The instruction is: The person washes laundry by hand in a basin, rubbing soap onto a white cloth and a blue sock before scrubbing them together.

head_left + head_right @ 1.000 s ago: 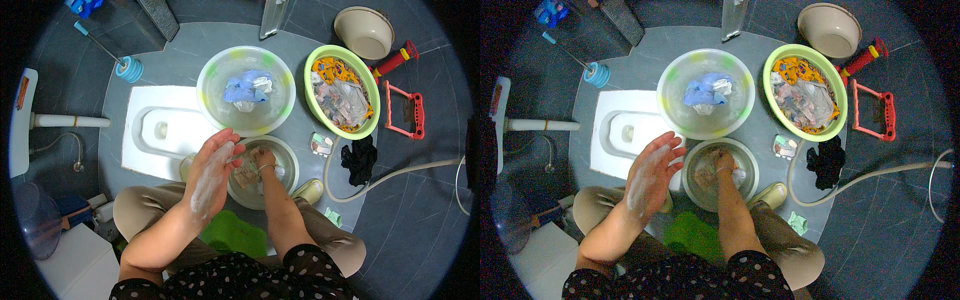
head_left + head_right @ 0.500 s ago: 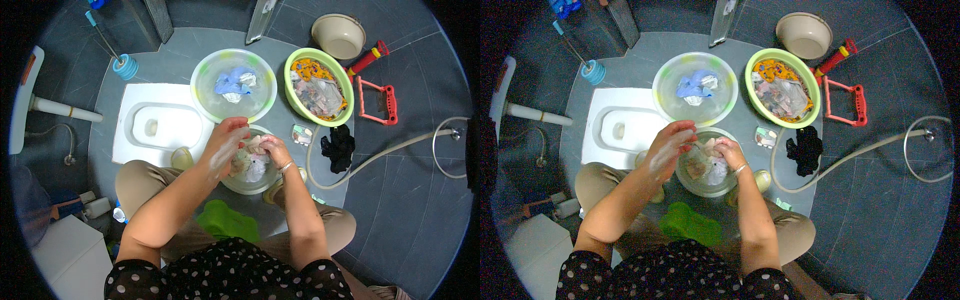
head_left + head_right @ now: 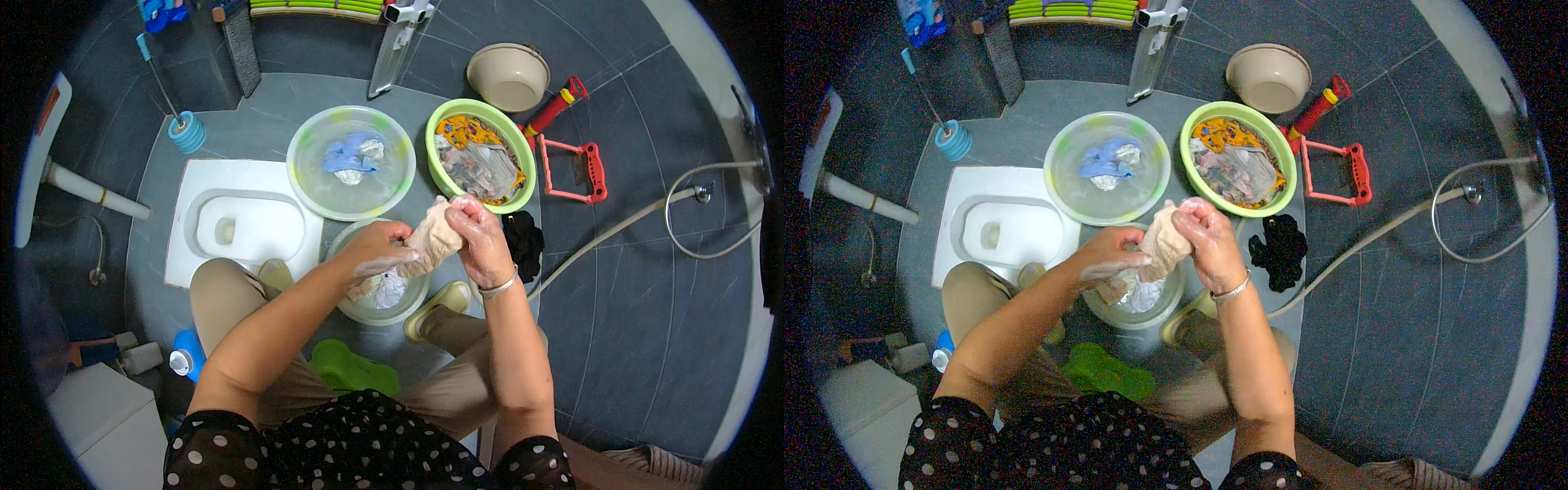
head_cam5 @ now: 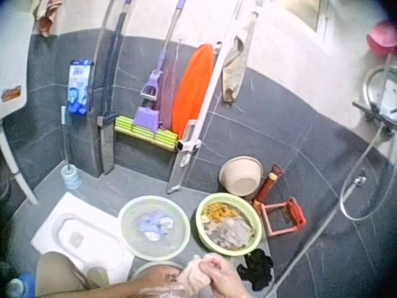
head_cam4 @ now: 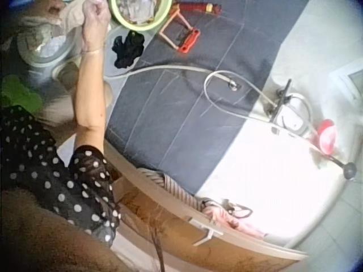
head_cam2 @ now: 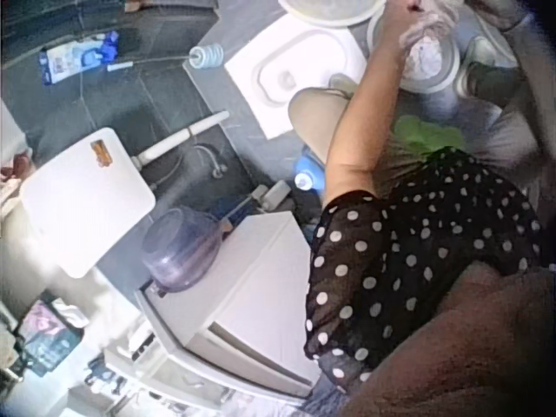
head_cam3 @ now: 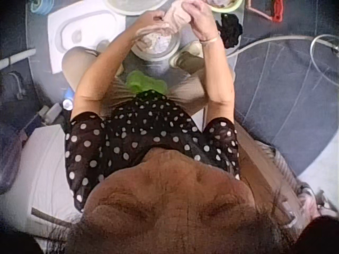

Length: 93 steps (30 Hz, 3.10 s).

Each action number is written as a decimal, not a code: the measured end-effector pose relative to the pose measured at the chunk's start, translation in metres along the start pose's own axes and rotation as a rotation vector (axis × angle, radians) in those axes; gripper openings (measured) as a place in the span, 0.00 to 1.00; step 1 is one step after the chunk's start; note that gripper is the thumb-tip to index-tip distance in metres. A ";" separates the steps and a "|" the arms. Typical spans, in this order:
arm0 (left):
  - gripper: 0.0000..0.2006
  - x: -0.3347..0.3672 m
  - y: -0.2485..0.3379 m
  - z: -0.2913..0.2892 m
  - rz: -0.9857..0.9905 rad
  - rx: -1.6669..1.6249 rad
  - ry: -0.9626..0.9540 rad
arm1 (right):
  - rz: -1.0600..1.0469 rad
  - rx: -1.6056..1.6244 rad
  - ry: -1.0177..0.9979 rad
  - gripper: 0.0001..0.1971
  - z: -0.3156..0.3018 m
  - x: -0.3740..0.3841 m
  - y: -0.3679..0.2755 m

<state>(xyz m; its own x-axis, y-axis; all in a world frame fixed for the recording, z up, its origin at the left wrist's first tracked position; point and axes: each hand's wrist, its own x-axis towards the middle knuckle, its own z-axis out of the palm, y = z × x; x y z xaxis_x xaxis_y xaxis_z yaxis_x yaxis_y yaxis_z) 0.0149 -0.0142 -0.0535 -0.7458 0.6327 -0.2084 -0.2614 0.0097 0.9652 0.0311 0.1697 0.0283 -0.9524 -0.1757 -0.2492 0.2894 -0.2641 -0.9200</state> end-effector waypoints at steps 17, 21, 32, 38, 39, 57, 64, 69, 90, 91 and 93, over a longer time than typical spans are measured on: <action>0.29 -0.012 0.043 0.009 0.084 -0.322 0.023 | -0.123 -0.309 -0.086 0.12 0.003 0.005 -0.021; 0.20 -0.012 0.043 0.011 0.156 -0.283 0.145 | -0.223 -0.630 -0.117 0.14 0.010 0.005 -0.014; 0.08 -0.011 0.033 0.010 0.264 0.376 0.299 | -0.153 -0.717 -0.074 0.09 0.004 0.007 -0.004; 0.07 -0.012 0.039 0.016 0.680 0.631 0.323 | -0.102 -0.635 -0.002 0.06 0.004 0.010 0.004; 0.07 -0.011 0.039 0.016 0.733 0.634 0.279 | -0.102 -0.634 -0.002 0.06 0.005 0.010 0.004; 0.12 -0.023 0.030 0.035 0.141 0.936 0.039 | -0.068 -0.703 0.076 0.09 0.018 0.009 0.023; 0.26 -0.011 -0.007 0.016 0.079 0.966 -0.180 | -0.102 -0.635 0.089 0.08 0.030 0.008 0.043; 0.31 0.003 -0.033 0.004 0.100 0.679 -0.126 | -0.097 -0.534 0.061 0.06 0.039 0.008 0.037; 0.24 -0.011 0.028 0.022 -0.011 -1.064 -0.028 | -0.538 -1.031 0.353 0.08 0.047 -0.015 0.064; 0.25 -0.011 0.028 0.021 -0.012 -1.077 -0.014 | -0.547 -1.015 0.323 0.07 0.049 -0.017 0.064; 0.27 -0.013 0.029 0.017 -0.009 -1.086 0.002 | -0.561 -0.997 0.290 0.07 0.058 -0.023 0.061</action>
<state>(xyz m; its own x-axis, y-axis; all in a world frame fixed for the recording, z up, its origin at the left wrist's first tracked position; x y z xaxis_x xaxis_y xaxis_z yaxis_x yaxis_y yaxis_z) 0.0270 -0.0091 -0.0207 -0.7416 0.6351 -0.2160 -0.6690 -0.6764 0.3082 0.0767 0.1024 -0.0043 -0.9460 -0.0150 0.3239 -0.2569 0.6445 -0.7202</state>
